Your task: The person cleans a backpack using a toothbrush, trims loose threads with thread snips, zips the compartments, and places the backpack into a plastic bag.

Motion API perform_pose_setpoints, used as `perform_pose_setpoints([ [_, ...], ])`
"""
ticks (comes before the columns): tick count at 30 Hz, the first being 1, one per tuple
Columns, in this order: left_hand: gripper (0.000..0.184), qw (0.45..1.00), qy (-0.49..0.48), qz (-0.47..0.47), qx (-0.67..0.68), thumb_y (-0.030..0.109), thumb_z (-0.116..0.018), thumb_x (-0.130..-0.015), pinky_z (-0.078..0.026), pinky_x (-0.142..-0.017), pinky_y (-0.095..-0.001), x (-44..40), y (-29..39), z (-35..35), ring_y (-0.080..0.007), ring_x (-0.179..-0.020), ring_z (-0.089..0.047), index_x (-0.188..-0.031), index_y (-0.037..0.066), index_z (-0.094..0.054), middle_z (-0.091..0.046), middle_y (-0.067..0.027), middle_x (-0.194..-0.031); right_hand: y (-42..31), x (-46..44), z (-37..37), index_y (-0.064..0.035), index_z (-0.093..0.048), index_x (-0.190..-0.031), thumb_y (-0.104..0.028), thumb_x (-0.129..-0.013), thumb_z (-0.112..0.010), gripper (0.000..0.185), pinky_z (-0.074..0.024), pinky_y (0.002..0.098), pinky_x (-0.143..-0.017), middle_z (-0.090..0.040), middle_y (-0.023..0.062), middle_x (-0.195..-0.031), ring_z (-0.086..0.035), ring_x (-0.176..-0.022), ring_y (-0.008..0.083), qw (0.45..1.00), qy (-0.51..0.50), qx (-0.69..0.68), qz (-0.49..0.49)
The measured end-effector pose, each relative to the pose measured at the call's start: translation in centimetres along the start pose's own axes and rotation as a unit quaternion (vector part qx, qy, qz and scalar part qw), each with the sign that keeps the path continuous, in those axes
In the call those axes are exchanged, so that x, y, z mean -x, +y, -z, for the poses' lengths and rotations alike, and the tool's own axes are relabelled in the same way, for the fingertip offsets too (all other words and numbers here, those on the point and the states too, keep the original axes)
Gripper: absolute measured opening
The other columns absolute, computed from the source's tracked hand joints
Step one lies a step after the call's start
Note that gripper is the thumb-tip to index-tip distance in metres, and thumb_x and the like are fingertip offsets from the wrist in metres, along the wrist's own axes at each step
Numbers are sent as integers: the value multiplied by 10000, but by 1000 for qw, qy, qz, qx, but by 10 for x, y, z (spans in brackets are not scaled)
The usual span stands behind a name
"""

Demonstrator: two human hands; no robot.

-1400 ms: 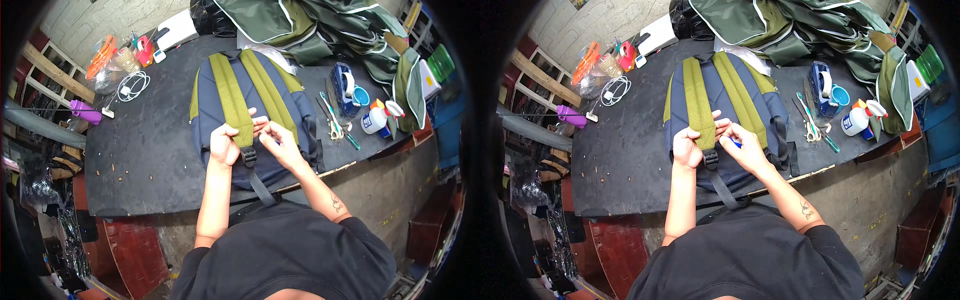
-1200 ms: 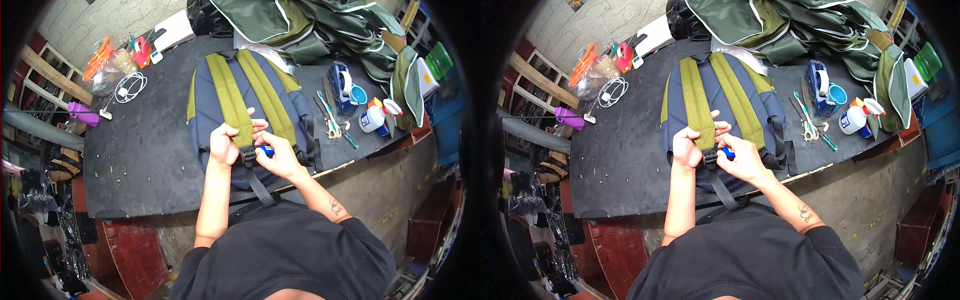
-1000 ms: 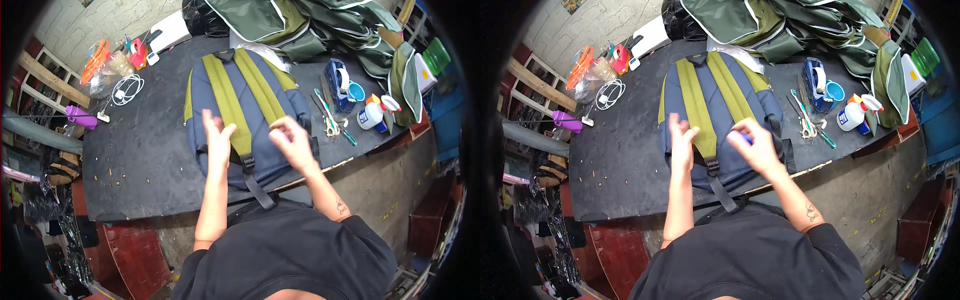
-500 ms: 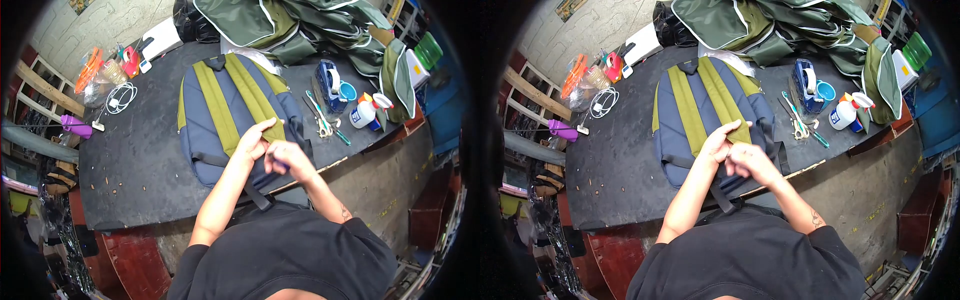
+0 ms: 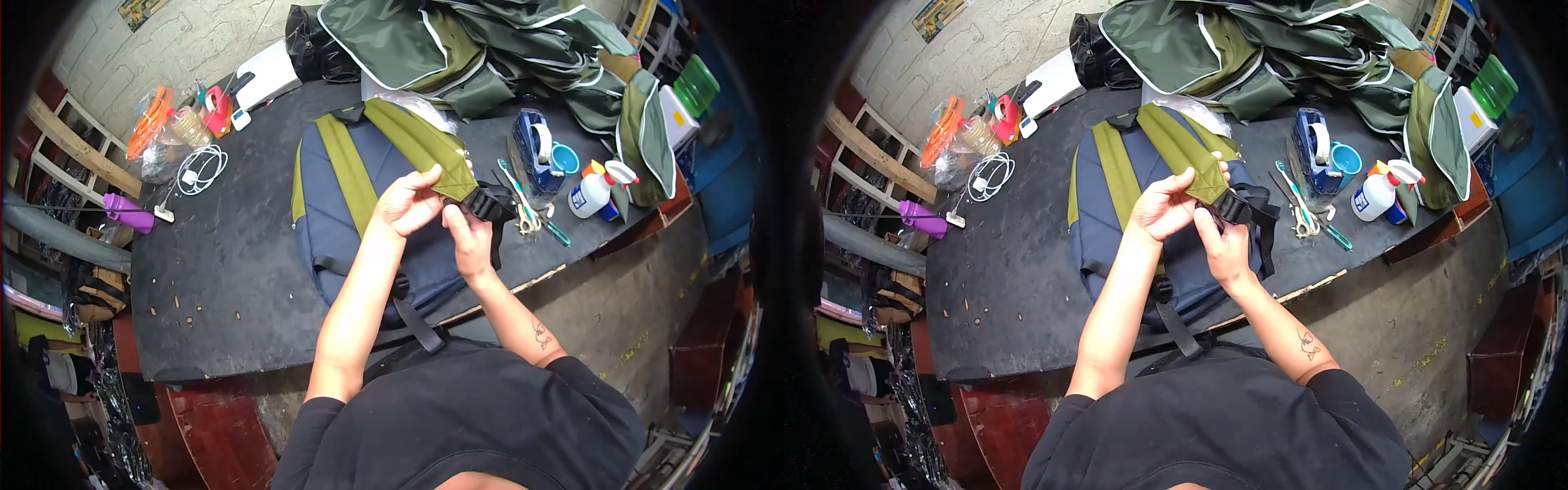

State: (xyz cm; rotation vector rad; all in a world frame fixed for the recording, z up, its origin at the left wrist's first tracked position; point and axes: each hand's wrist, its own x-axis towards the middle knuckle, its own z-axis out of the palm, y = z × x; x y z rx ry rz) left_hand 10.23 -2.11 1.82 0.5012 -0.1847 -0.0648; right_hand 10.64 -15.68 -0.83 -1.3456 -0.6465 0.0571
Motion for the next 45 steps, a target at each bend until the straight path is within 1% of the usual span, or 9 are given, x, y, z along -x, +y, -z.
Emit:
perform_pose_setpoints([
  [5,504,997,32,25,68,143,-493,-914,-338,-1072,-443,-10,-9,10,-323,-1195,-490,-1346,-82,-364,-493,-230,-1279,8,-7,1,0,-604,-1086,-201,-819,-632,335,-474,374,-801,-646,138,-973,-627,-901,285,981,45,180,56],
  [9,489,996,39,24,82,132,-481,-915,-343,-1067,-445,-12,-15,21,-329,-1201,-486,-1344,-76,-372,-496,-236,-1269,9,-11,2,-10,-605,-1088,-210,-782,-646,368,-473,396,-816,-642,161,-989,-618,-911,331,962,47,255,83],
  [26,462,995,33,11,88,164,-496,-923,-405,-1008,-427,0,-13,13,-304,-1124,-542,-1318,-60,-413,-542,-225,-1205,8,2,0,-2,-603,-1034,-180,-786,-652,308,-492,344,-728,-639,134,-890,-627,-795,272,994,27,105,35],
  [29,464,998,65,-8,-1,179,-551,-904,-433,-968,-399,14,-7,-8,-261,-1091,-561,-1293,-53,-447,-563,-207,-1176,-34,23,12,7,-584,-984,-140,-813,-642,233,-464,280,-723,-619,81,-887,-604,-802,164,977,-152,141,-53],
  [32,470,979,134,-39,-149,189,-613,-876,-454,-926,-366,24,3,-15,-210,-1058,-575,-1263,-45,-484,-583,-188,-1147,-59,29,24,-8,-578,-941,-136,-773,-680,234,-481,322,-651,-602,109,-852,-613,-752,201,944,-304,100,85],
  [36,498,895,257,84,-354,206,-678,-837,-461,-881,-327,35,12,-12,-151,-1014,-581,-1242,-34,-513,-602,-163,-1112,-73,6,32,-1,-571,-964,-110,-752,-702,272,-482,304,-643,-596,111,-875,-613,-756,206,951,-76,110,279],
  [40,477,898,317,-23,-305,220,-679,-845,-436,-940,-365,32,-2,-11,-195,-1084,-557,-1199,-55,-515,-580,-179,-1148,-51,-7,29,7,-556,-1000,-116,-751,-725,326,-479,277,-631,-591,78,-878,-591,-729,164,914,-54,340,217],
  [43,416,994,14,-64,86,241,-641,-875,-366,-1034,-420,32,-6,-11,-280,-1213,-478,-1156,-41,-519,-515,-229,-1249,-33,1,18,-25,-560,-1022,-99,-749,-742,337,-436,213,-574,-578,21,-858,-549,-686,92,999,-46,12,-4],
  [45,389,991,54,-98,68,247,-607,-891,-331,-1057,-445,33,-9,-8,-314,-1245,-438,-1153,-27,-521,-477,-248,-1285,-38,-1,23,-34,-559,-1025,-91,-753,-738,331,-413,196,-559,-573,6,-844,-530,-670,70,993,-63,-57,-82],
])
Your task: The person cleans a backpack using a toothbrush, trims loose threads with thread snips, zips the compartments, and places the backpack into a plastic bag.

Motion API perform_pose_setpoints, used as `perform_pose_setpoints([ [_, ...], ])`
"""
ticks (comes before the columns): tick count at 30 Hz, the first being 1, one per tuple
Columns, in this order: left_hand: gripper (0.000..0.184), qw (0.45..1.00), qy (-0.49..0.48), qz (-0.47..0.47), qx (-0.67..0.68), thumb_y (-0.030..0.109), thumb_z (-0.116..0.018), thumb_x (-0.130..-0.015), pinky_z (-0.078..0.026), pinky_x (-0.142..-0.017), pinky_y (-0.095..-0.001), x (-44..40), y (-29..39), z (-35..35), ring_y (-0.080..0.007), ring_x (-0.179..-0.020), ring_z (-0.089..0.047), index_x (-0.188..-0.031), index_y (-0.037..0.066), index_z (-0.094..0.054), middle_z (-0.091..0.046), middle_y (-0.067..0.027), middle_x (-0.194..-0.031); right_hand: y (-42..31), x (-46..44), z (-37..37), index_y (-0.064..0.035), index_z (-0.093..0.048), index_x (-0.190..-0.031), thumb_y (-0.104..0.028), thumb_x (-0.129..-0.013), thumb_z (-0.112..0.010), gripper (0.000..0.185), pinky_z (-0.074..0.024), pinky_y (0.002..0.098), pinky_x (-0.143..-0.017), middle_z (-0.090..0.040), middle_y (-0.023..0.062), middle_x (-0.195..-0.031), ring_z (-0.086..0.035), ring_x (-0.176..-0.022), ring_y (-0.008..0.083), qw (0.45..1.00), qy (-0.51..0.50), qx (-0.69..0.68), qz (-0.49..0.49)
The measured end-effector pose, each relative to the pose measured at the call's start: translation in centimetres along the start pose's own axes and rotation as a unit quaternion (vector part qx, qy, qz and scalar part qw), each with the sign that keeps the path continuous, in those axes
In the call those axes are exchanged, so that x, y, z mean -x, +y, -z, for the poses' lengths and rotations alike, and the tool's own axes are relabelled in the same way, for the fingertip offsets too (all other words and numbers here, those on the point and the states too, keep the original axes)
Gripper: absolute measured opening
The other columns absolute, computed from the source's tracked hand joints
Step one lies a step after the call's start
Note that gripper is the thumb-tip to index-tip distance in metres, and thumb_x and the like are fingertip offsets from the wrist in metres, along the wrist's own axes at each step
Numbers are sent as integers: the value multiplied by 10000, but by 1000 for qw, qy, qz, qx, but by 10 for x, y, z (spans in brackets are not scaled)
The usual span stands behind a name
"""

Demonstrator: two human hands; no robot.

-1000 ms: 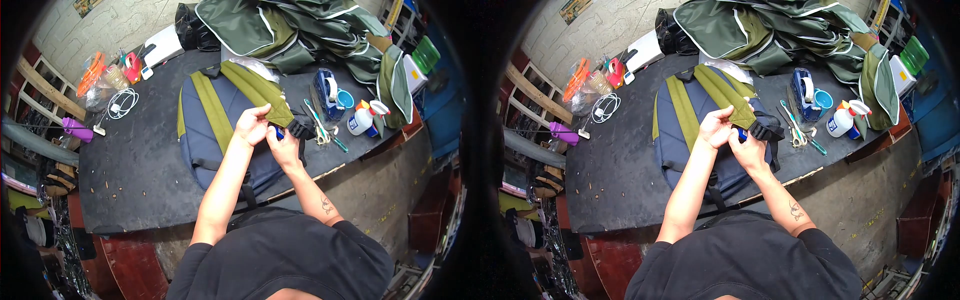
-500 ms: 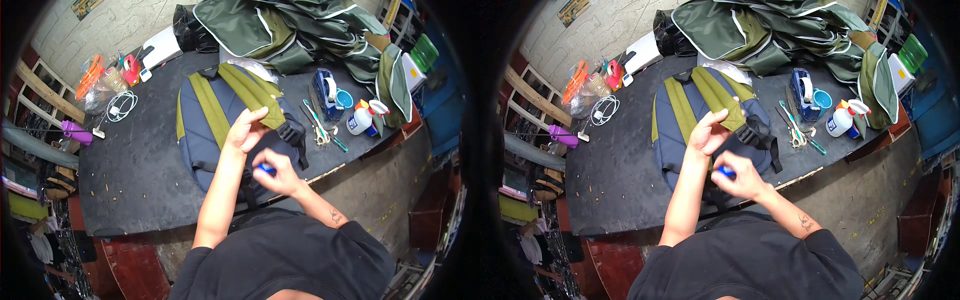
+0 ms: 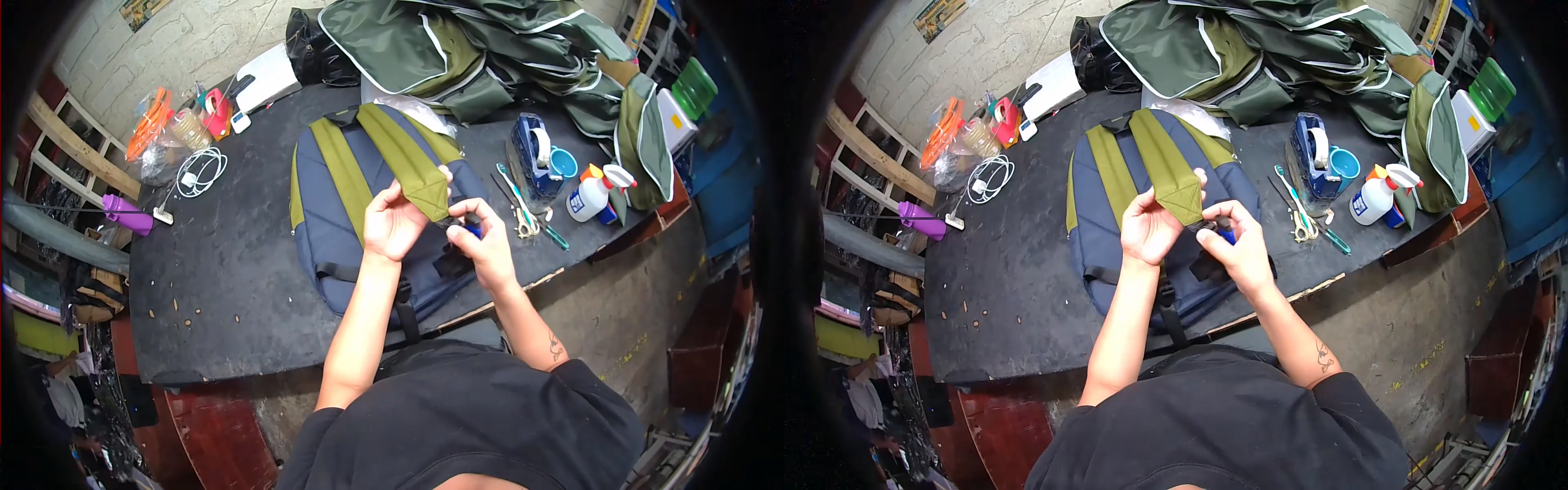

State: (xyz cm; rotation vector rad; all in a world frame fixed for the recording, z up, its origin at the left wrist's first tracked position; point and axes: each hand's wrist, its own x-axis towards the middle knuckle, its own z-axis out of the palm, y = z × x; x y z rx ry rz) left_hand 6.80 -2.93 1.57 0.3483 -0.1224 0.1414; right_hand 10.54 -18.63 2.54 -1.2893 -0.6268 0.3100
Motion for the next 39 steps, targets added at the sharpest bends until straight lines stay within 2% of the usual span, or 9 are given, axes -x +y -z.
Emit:
perform_pose_setpoints([
  [2,344,995,68,-68,-36,260,-540,-921,-261,-1101,-496,0,-4,7,-382,-1308,-358,-1148,2,-525,-402,-286,-1359,-7,1,11,-51,-558,-1030,-75,-761,-731,321,-367,163,-528,-562,-23,-815,-493,-638,27,978,-29,-140,-150],
  [7,347,990,79,-96,-71,274,-478,-942,-237,-1106,-533,-11,6,32,-410,-1323,-328,-1214,62,-510,-345,-280,-1412,-3,-4,26,-75,-561,-1014,-90,-782,-707,275,-323,155,-485,-547,-32,-753,-475,-599,15,978,-26,-134,-160],
  [11,347,985,-146,-69,61,303,-503,-942,-255,-1093,-544,-16,3,26,-400,-1318,-339,-1214,87,-516,-350,-239,-1426,11,-5,25,-76,-558,-1024,-131,-812,-686,254,-327,167,-461,-540,-25,-725,-469,-580,23,950,-64,-213,-219],
  [14,370,974,76,-117,177,317,-525,-937,-274,-1093,-523,-11,-22,31,-368,-1340,-318,-1183,40,-526,-322,-236,-1443,12,-8,33,-77,-557,-1037,-136,-811,-688,268,-319,174,-442,-545,-12,-726,-474,-576,26,874,-128,-370,-286],
  [18,372,998,-5,-62,22,283,-591,-910,-356,-1043,-473,-14,-23,27,-313,-1229,-469,-1141,-5,-545,-480,-235,-1310,17,-6,32,-69,-550,-1076,-139,-817,-680,298,-320,166,-454,-552,-16,-738,-466,-566,12,843,-125,-407,-330],
  [22,365,965,228,-8,-133,197,-695,-842,-461,-919,-396,-25,-1,51,-230,-992,-601,-1097,-22,-552,-621,-147,-1059,-14,-1,22,-64,-578,-1053,-157,-830,-665,257,-308,153,-462,-566,-26,-734,-441,-543,-6,973,-28,-103,-207],
  [26,377,927,272,-85,-242,145,-779,-763,-502,-779,-332,-21,6,18,-171,-796,-613,-1045,8,-571,-631,-49,-871,8,-4,40,-65,-611,-995,-168,-835,-654,194,-294,148,-464,-588,-30,-731,-429,-541,-15,983,-35,-29,-176],
  [35,350,923,275,-104,-250,130,-778,-760,-499,-744,-297,-19,5,13,-168,-829,-621,-1020,14,-575,-636,-62,-914,14,-3,46,-75,-626,-952,-184,-827,-657,169,-265,141,-472,-602,-22,-729,-422,-558,-24,964,-76,-92,-238],
  [39,334,929,258,-87,-249,232,-723,-824,-501,-775,-328,-14,6,15,-199,-871,-630,-1022,12,-569,-646,-98,-948,6,-3,39,-61,-623,-945,-163,-811,-673,176,-341,176,-494,-603,-35,-750,-474,-583,14,974,-45,-78,-208],
])
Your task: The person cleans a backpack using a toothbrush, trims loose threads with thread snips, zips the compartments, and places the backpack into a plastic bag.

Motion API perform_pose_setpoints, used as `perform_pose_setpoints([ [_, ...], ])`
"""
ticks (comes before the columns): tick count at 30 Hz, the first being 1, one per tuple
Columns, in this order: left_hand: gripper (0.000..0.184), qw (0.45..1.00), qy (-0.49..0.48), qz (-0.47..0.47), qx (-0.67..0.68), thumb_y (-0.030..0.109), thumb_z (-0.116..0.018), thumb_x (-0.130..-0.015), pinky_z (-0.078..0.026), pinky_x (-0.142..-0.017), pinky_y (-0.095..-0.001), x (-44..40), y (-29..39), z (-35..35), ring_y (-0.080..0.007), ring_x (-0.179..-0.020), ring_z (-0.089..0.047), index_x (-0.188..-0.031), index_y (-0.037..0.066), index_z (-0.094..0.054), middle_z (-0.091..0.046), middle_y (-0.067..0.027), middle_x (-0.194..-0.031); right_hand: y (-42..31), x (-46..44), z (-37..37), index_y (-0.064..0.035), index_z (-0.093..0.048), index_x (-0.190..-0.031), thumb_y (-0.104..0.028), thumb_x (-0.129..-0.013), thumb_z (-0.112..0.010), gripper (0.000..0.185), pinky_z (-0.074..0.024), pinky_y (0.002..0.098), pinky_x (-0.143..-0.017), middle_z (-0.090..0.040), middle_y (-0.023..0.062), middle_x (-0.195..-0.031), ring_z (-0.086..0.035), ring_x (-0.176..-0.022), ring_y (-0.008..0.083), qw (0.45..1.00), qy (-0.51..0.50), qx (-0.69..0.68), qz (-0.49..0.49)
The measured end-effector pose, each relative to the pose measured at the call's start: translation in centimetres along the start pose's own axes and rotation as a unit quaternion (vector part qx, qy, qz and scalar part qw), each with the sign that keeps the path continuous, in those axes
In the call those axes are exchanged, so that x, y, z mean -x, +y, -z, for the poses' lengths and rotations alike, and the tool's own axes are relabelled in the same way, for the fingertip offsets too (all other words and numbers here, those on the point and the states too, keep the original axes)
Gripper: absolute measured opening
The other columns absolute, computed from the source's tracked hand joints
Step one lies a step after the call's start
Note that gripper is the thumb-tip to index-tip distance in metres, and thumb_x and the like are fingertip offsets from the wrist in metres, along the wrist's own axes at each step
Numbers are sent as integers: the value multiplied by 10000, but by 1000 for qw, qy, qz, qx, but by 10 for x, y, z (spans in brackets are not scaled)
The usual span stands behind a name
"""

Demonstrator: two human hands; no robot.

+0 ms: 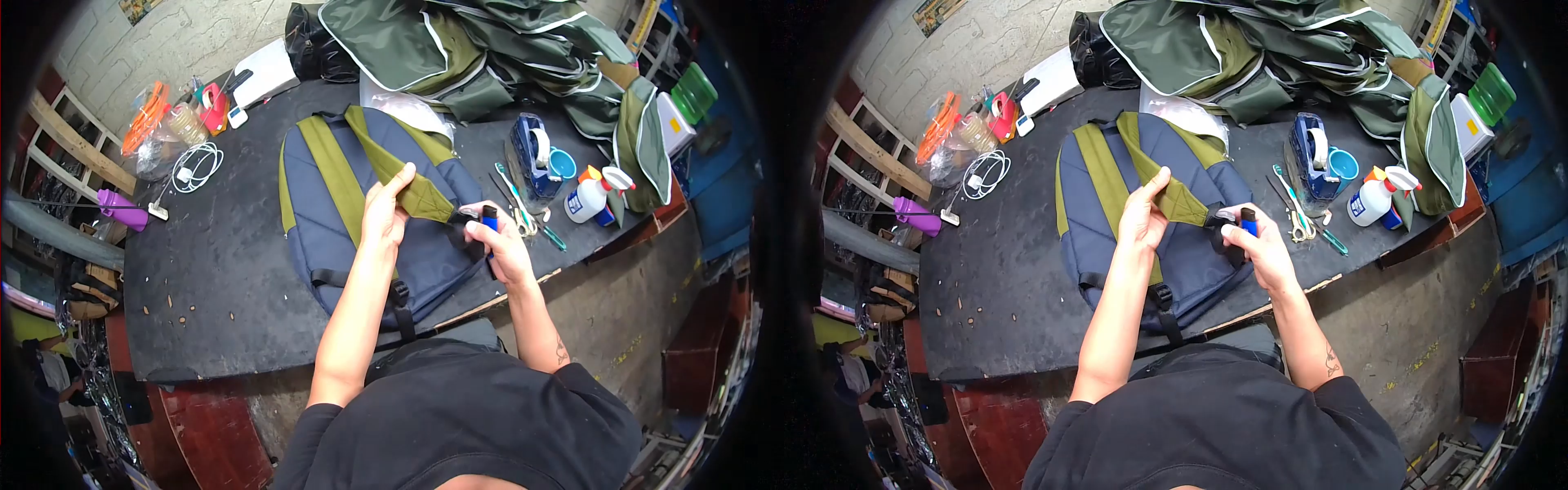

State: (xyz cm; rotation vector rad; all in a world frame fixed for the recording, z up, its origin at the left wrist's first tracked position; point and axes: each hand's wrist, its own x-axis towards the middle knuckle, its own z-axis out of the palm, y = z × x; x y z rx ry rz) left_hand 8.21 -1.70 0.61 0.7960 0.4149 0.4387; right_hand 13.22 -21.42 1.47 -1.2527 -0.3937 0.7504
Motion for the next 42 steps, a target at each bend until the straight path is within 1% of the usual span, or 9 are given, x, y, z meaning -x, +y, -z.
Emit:
perform_pose_setpoints([
  [3,409,986,-75,112,96,304,-617,-893,-493,-845,-367,12,3,8,-251,-935,-630,-1101,-41,-545,-642,-153,-1014,-14,9,-25,-18,-620,-935,-131,-778,-714,215,-441,245,-567,-621,2,-766,-560,-648,103,915,116,212,323],
  [12,461,971,-186,117,96,164,-559,-887,-428,-968,-421,51,19,48,-333,-1176,-523,-1302,-14,-465,-575,-239,-1185,-12,31,-31,-14,-651,-989,-121,-734,-756,295,-477,299,-694,-629,84,-798,-607,-744,197,815,-255,474,215],
  [13,466,977,-74,-19,-197,178,-555,-892,-386,-1009,-440,58,16,55,-347,-1227,-474,-1321,25,-460,-535,-252,-1240,-12,29,-25,-30,-648,-1008,-124,-733,-754,309,-487,305,-702,-631,87,-840,-617,-768,216,839,-205,451,224],
  [14,472,870,49,-148,-468,191,-551,-897,-345,-1050,-459,66,13,63,-360,-1279,-424,-1341,63,-455,-495,-265,-1296,-12,27,-20,-46,-645,-1028,-126,-732,-752,325,-498,310,-711,-634,91,-883,-626,-793,235,861,-156,426,230],
  [18,531,582,48,-242,-775,224,-586,-876,-297,-1082,-441,86,6,77,-384,-1266,-424,-1361,66,-439,-440,-251,-1362,-15,5,-31,-78,-637,-1075,-180,-732,-747,375,-511,336,-739,-618,112,-1033,-633,-872,278,866,-81,409,275],
  [27,500,649,-89,-117,-746,229,-609,-864,-342,-1050,-381,108,35,103,-353,-1229,-468,-1321,66,-487,-510,-229,-1287,66,22,-48,-142,-621,-1140,-345,-742,-709,456,-521,390,-776,-487,178,-1300,-641,-920,304,690,-245,641,228],
  [30,464,810,6,-46,-585,168,-610,-857,-409,-978,-375,72,76,87,-323,-1132,-531,-1292,49,-500,-550,-203,-1213,65,40,-49,-144,-625,-1132,-345,-753,-707,436,-531,383,-734,-465,187,-1319,-658,-834,291,706,-279,624,184],
  [35,438,645,28,-386,-659,97,-619,-812,-454,-852,-376,-30,78,77,-312,-929,-556,-1230,7,-524,-571,-161,-1053,63,56,-46,-145,-626,-1131,-346,-757,-711,433,-536,378,-707,-457,170,-1324,-662,-781,276,732,-308,586,161],
  [42,452,607,54,-327,-723,105,-631,-783,-447,-839,-414,-53,30,83,-333,-909,-529,-1218,28,-538,-566,-159,-993,45,47,-39,-145,-621,-1146,-350,-794,-703,416,-527,388,-774,-453,136,-1305,-656,-859,261,795,-358,490,3],
])
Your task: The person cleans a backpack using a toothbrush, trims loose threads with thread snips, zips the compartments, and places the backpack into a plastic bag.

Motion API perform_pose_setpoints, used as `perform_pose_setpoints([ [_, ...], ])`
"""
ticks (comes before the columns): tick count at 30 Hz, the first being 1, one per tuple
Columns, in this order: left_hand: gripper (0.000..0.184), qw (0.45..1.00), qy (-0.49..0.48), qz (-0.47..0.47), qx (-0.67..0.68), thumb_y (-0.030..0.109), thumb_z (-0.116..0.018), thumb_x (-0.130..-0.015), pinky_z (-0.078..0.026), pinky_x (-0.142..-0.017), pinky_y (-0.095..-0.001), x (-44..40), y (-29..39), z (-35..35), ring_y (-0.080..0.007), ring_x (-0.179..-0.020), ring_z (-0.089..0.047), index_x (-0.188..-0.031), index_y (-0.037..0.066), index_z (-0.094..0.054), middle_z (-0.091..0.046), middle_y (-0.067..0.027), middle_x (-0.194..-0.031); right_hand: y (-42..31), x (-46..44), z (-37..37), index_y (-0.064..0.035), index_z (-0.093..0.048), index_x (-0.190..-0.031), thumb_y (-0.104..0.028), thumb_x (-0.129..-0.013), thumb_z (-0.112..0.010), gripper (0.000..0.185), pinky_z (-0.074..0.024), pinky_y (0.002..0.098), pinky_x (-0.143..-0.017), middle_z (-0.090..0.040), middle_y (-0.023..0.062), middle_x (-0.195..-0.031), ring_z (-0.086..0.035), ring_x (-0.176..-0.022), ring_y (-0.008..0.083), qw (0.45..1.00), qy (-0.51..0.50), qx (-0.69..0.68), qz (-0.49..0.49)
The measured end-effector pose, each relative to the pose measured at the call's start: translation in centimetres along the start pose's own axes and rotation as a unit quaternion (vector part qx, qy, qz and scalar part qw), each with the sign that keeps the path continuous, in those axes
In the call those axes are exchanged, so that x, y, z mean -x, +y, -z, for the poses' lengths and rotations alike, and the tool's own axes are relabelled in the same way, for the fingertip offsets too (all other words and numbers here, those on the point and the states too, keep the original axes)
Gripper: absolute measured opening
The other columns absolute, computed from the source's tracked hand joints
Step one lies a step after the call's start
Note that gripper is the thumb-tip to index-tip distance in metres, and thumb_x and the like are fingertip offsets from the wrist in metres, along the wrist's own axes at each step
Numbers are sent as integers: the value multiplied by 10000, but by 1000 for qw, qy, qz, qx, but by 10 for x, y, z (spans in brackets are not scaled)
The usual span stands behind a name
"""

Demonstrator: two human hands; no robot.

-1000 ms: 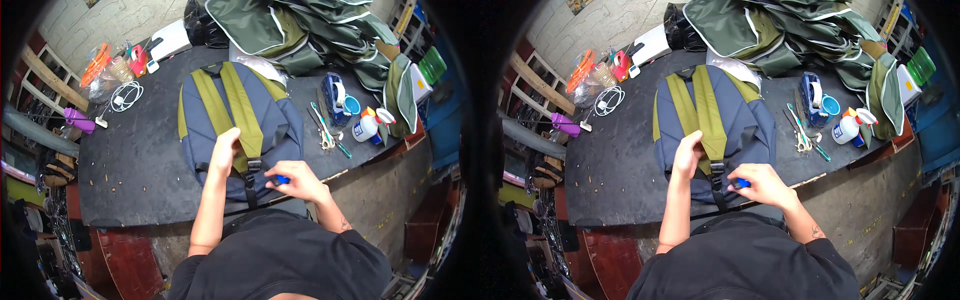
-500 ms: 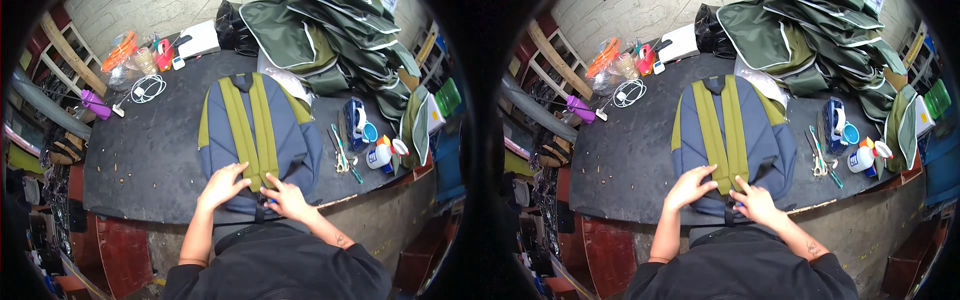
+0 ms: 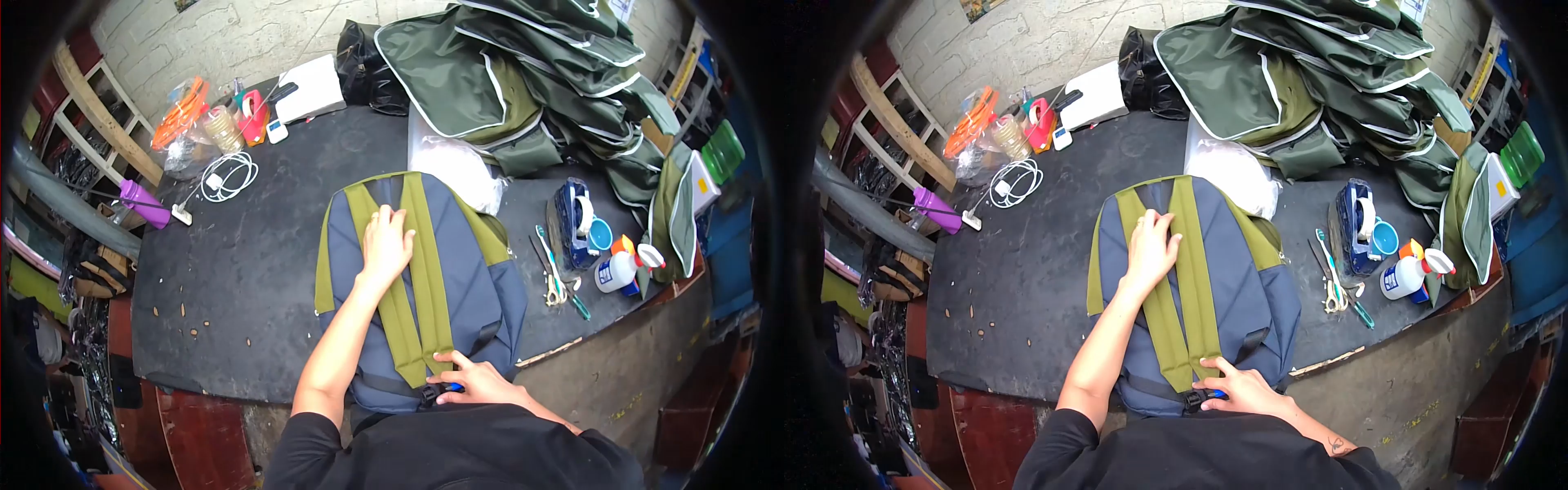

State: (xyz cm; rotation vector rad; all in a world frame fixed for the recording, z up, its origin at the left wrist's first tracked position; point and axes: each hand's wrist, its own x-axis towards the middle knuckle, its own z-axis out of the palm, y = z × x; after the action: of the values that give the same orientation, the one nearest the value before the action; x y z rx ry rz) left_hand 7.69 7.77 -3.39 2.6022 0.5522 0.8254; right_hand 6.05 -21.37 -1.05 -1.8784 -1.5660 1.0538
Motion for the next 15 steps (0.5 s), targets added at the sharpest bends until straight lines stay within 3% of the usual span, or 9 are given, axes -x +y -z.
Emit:
perform_pose_setpoints([
  [5,391,1000,-14,-4,11,96,-640,-761,-441,-846,-421,-4,-7,7,-341,-916,-532,-1142,27,-584,-583,-155,-981,13,-1,23,-112,-571,-1204,-360,-811,-697,482,-494,358,-816,-442,125,-1310,-612,-961,240,996,16,-75,52],
  [7,292,998,26,-55,-15,84,-634,-760,-442,-845,-408,-16,-12,11,-336,-924,-542,-1046,28,-629,-602,-146,-950,15,6,53,-47,-498,-1218,-285,-830,-689,493,-447,321,-831,-445,137,-1254,-539,-1012,235,960,56,-231,150],
  [9,228,990,94,-103,19,70,-624,-766,-442,-848,-404,-35,-10,17,-328,-932,-552,-989,35,-654,-616,-138,-943,15,19,68,-11,-445,-1183,-153,-827,-646,433,-413,289,-820,-451,156,-1150,-493,-993,243,893,282,-348,44],
  [10,222,990,90,-104,25,60,-614,-771,-440,-855,-407,-47,-6,19,-330,-938,-554,-989,38,-651,-618,-136,-945,28,24,77,-7,-441,-1163,-84,-815,-603,391,-420,310,-826,-446,164,-1115,-497,-988,259,888,423,-178,-20],
  [11,218,990,88,-103,29,50,-604,-777,-437,-863,-409,-57,-6,18,-331,-943,-556,-990,41,-649,-621,-135,-947,48,28,81,-4,-437,-1143,-15,-804,-561,362,-427,331,-832,-442,172,-1081,-501,-984,276,841,534,4,-87],
  [13,230,994,28,-101,35,73,-588,-807,-434,-882,-406,-82,-15,9,-323,-975,-559,-1028,45,-646,-627,-130,-1002,89,36,81,13,-439,-1144,42,-785,-521,368,-429,385,-859,-440,190,-1086,-501,-1002,318,739,654,89,-137],
  [15,243,995,-26,-93,31,96,-572,-838,-430,-901,-403,-103,-31,-7,-315,-1007,-562,-1066,49,-642,-634,-125,-1057,118,51,78,18,-440,-1139,50,-788,-514,361,-428,399,-865,-439,194,-1091,-498,-1007,335,713,673,102,-170],
])
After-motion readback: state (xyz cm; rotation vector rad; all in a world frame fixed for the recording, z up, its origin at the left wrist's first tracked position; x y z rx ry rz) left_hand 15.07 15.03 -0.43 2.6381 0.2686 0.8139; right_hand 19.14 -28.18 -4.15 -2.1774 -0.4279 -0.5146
